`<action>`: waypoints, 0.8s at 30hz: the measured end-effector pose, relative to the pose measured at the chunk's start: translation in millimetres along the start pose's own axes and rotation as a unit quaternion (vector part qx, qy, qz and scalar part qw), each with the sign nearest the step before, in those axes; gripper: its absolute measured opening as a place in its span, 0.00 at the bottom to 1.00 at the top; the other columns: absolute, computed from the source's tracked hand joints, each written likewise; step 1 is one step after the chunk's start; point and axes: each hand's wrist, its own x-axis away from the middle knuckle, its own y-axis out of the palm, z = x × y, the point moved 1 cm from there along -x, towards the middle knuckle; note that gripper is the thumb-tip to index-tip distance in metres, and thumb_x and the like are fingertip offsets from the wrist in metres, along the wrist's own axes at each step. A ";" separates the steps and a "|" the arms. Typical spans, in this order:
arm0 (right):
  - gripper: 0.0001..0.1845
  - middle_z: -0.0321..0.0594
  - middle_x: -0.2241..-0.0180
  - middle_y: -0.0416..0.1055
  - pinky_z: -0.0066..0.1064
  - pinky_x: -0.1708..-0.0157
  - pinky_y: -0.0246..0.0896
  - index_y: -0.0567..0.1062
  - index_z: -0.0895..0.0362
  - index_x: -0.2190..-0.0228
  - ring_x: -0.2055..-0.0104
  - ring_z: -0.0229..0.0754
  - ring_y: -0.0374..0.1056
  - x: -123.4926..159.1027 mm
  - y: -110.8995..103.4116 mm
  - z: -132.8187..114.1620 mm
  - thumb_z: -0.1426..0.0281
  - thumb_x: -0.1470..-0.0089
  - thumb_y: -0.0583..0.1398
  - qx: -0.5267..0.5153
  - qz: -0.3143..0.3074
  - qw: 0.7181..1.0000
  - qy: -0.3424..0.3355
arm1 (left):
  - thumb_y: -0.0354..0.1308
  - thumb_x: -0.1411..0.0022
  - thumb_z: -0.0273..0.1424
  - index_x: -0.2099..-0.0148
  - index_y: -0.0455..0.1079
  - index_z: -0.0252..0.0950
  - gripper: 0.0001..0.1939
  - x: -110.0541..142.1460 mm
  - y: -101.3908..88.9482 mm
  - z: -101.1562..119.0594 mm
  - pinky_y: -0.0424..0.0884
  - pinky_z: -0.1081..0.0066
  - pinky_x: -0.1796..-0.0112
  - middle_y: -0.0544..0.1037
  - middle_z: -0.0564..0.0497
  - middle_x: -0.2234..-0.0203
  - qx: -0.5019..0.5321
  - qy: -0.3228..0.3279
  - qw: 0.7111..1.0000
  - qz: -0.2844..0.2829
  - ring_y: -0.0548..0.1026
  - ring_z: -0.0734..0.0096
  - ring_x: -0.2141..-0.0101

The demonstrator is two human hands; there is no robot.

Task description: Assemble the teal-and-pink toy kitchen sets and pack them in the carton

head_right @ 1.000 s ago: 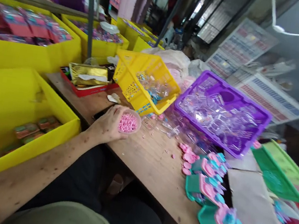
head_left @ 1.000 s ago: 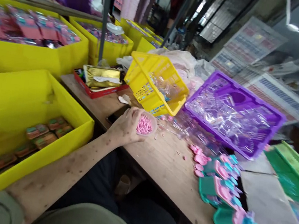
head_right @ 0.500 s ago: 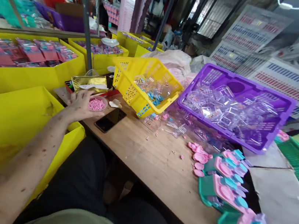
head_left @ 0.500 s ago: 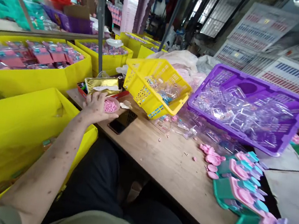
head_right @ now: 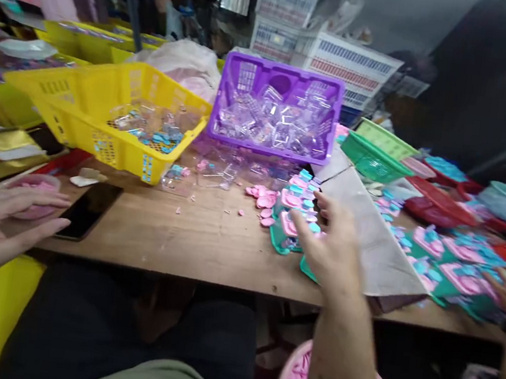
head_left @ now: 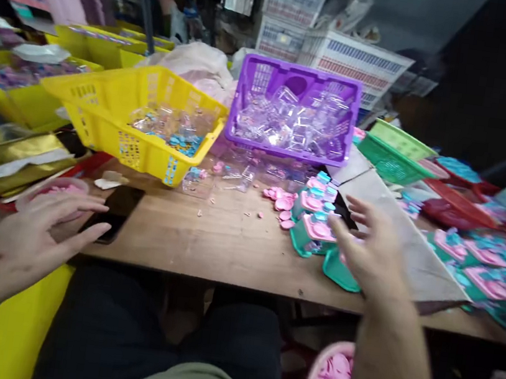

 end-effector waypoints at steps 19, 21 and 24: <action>0.56 0.47 0.24 0.59 0.56 0.28 0.69 0.54 0.33 0.21 0.23 0.60 0.62 41.0 22.2 -30.3 0.74 0.40 0.69 -0.047 -0.243 0.949 -0.197 | 0.74 0.34 0.41 0.25 0.65 0.43 0.40 -15.9 132.0 115.1 0.67 0.38 0.27 0.73 0.38 0.29 0.237 0.126 0.948 -0.169 0.70 0.42 0.27; 0.51 0.47 0.24 0.61 0.54 0.28 0.71 0.58 0.35 0.22 0.23 0.59 0.64 32.4 25.5 -60.2 0.69 0.36 0.71 -0.096 -0.284 0.922 -0.245 | 0.80 0.42 0.39 0.19 0.54 0.43 0.57 -20.1 158.4 120.7 0.60 0.34 0.24 0.64 0.35 0.23 0.288 0.134 0.930 -0.185 0.61 0.37 0.23; 0.33 0.47 0.34 0.77 0.54 0.34 0.77 0.70 0.42 0.28 0.32 0.56 0.76 -2.5 45.6 -97.8 0.61 0.29 0.68 -0.182 -0.282 0.900 -0.277 | 0.82 0.45 0.38 0.17 0.48 0.44 0.64 -29.9 180.9 112.3 0.61 0.36 0.25 0.61 0.34 0.22 0.359 0.107 0.906 -0.198 0.62 0.37 0.23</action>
